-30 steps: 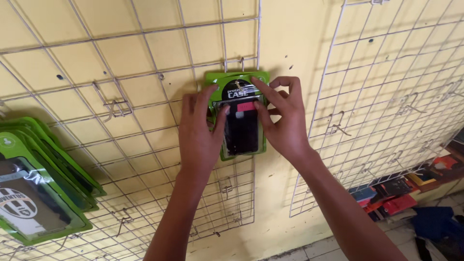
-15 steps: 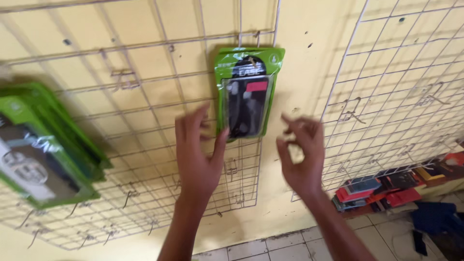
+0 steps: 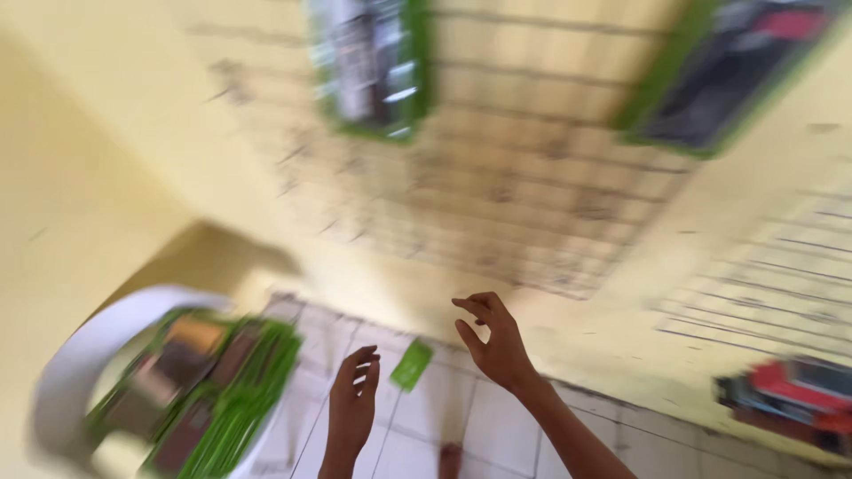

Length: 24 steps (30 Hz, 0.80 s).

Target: The person picks up packaged phone cases from a white plastic chair, wipes each package with a dark cloth, and hangs them on a wall-mounted wire grid. The person repeats this process for multiple cases, arranging them in rows on the grid.

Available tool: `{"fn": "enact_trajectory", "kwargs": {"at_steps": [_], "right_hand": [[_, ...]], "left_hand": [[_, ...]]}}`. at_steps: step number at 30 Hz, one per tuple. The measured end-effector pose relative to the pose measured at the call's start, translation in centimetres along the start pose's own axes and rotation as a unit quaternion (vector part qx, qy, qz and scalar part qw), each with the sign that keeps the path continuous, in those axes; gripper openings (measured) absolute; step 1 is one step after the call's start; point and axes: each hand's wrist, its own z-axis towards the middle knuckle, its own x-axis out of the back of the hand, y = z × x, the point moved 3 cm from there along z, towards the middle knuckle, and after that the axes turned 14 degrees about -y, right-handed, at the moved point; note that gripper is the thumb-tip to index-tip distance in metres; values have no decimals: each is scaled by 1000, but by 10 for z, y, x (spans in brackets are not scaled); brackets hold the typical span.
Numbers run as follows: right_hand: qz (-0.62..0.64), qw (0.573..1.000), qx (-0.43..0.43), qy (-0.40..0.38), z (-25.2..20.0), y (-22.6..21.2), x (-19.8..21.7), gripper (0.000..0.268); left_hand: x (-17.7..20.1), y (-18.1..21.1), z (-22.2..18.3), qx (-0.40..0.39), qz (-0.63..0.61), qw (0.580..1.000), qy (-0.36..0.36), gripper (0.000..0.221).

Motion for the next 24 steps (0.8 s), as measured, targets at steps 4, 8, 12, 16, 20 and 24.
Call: {"fn": "enact_trajectory", "kwargs": {"at_steps": [4,8,12,16,20,24], "right_hand": [[8,994,24,-107,15,-23,-101,34],[7,981,77,-176,38,-51,-196,33],[-12,972,116,-202,73,-75,-296,33],[-1,965,94,-245,112,-91,-399,31],[19,954,105,-282,146,-92,-481,36],[-21,947,204,-247,194,-77,-545,31]], "left_hand": [[81,-70,-66,77,7,990,116,34],[160,-114,-114,124,-14,974,190,34],[242,-154,-138,114,-18,959,260,35],[326,-188,-142,146,18,944,295,35],[393,-216,-129,108,0,943,314,31],[443,-252,-91,139,-9,936,322,32]]}}
